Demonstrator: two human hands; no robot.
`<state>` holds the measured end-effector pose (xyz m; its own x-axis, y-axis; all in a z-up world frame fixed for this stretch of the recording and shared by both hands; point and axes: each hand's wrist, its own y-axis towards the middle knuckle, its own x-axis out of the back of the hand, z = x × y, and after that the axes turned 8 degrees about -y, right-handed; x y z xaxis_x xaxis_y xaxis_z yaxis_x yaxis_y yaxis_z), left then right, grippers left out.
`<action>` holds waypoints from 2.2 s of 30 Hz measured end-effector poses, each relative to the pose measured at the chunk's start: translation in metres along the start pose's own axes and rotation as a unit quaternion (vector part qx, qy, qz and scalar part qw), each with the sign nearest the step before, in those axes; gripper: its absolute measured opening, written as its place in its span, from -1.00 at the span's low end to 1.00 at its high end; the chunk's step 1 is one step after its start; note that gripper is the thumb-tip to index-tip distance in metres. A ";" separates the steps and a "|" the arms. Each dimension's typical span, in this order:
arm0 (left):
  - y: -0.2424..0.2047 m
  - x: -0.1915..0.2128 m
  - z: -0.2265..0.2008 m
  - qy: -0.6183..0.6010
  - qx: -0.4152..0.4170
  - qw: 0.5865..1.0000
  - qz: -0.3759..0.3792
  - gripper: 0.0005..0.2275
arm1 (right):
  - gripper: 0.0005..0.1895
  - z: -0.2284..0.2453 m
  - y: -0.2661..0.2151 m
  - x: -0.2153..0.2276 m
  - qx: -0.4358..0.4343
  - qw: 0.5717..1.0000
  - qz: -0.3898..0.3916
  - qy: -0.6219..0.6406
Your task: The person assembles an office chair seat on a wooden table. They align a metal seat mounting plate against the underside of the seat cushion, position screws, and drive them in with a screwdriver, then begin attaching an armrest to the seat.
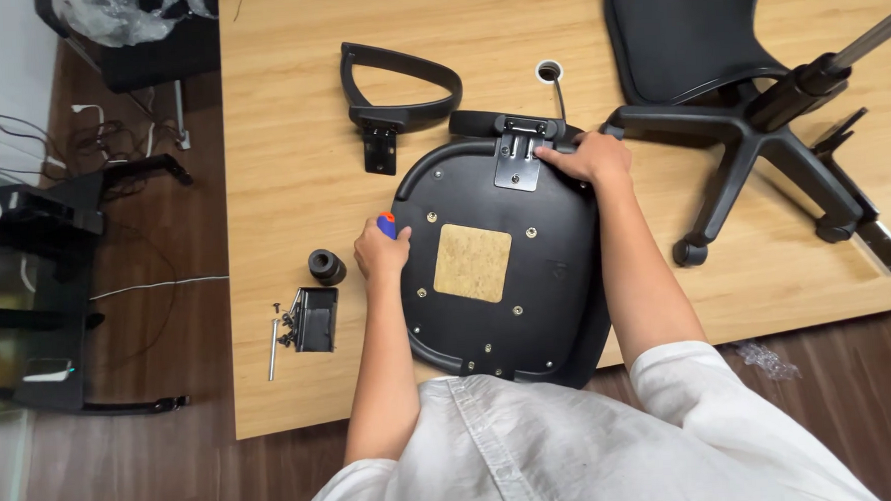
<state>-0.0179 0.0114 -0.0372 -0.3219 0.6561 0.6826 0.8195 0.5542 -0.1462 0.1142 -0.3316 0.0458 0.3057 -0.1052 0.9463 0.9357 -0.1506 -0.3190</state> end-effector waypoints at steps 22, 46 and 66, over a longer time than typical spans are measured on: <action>0.014 -0.018 0.019 -0.040 -0.096 0.977 0.184 -0.54 | -0.15 -0.037 -0.062 -0.028 -0.156 0.984 -0.075 0.044; 0.026 -0.031 0.047 -0.163 -0.095 0.979 0.084 -0.57 | -0.10 0.010 -0.127 -0.054 -0.273 0.956 -0.080 0.072; 0.045 -0.038 0.096 -0.053 0.185 0.974 0.119 -0.58 | -0.35 0.055 -0.052 -0.085 0.035 0.978 -0.205 0.021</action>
<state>-0.0141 0.0608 -0.1388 -0.2064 0.8267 0.5235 0.6556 0.5140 -0.5532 0.0494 -0.2604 -0.0148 -0.1036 -0.0912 0.9904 0.9883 -0.1214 0.0922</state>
